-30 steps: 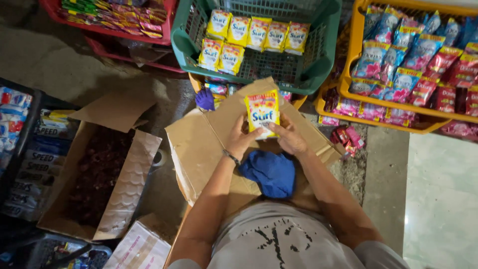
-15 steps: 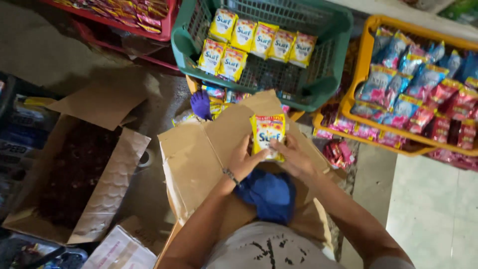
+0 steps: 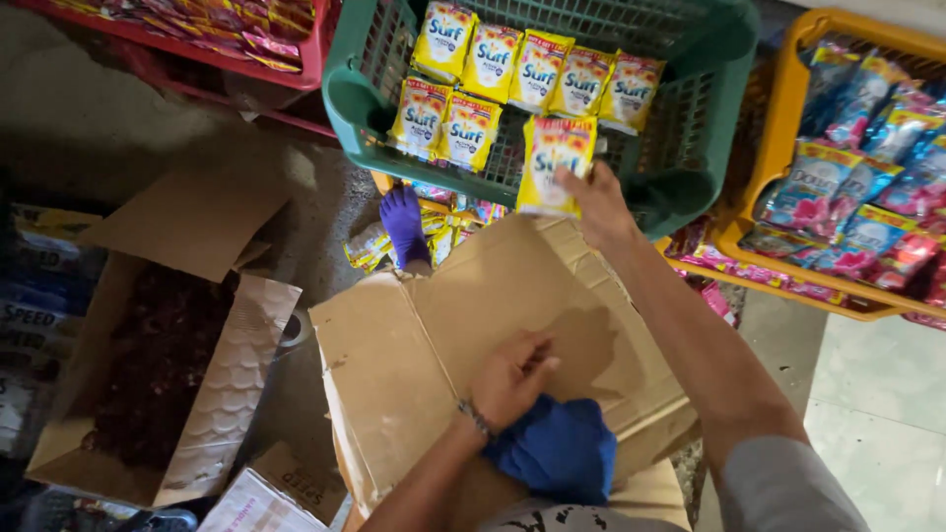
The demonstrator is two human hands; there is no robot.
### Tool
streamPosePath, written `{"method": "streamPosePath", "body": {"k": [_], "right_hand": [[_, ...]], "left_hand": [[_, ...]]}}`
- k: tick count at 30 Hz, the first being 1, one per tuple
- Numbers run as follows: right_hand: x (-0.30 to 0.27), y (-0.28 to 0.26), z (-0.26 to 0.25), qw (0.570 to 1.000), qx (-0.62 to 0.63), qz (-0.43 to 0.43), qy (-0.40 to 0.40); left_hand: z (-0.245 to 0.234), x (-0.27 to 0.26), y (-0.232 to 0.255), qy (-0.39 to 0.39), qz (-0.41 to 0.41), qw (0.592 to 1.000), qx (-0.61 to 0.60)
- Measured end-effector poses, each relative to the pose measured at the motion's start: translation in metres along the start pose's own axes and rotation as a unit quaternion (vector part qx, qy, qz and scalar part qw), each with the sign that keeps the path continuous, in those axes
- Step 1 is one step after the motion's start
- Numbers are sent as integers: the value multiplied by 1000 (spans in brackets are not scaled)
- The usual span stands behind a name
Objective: Wiping detergent sachets with a cloth and placing them into a basket.
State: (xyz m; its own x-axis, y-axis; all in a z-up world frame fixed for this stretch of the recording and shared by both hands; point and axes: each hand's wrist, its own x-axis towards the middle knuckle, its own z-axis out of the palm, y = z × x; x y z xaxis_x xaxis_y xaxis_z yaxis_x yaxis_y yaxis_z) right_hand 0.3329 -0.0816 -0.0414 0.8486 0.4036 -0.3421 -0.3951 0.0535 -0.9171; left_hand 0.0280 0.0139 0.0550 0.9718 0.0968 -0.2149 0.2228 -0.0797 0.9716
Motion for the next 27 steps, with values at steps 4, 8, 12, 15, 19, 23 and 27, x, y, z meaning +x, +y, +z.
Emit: {"method": "streamPosePath", "body": {"k": [4, 8, 12, 15, 19, 23, 27], "right_hand": [[58, 22, 12, 996, 84, -17, 38], [109, 59, 15, 985, 153, -17, 80], [121, 62, 23, 983, 123, 17, 133], [116, 62, 24, 986, 87, 9, 145], [115, 55, 20, 986, 104, -12, 129], [118, 64, 10, 986, 128, -23, 102], [141, 98, -7, 989, 62, -7, 134]], "left_hand": [[-3, 7, 2, 12, 46, 999, 0], [4, 8, -4, 19, -24, 997, -77], [-35, 62, 56, -31, 42, 995, -84], [-74, 154, 82, -5, 226, 967, 116], [-108, 325, -64, 79, 86, 971, 207], [-89, 404, -170, 24, -135, 960, 243], [-66, 397, -198, 74, -114, 986, 101]]}}
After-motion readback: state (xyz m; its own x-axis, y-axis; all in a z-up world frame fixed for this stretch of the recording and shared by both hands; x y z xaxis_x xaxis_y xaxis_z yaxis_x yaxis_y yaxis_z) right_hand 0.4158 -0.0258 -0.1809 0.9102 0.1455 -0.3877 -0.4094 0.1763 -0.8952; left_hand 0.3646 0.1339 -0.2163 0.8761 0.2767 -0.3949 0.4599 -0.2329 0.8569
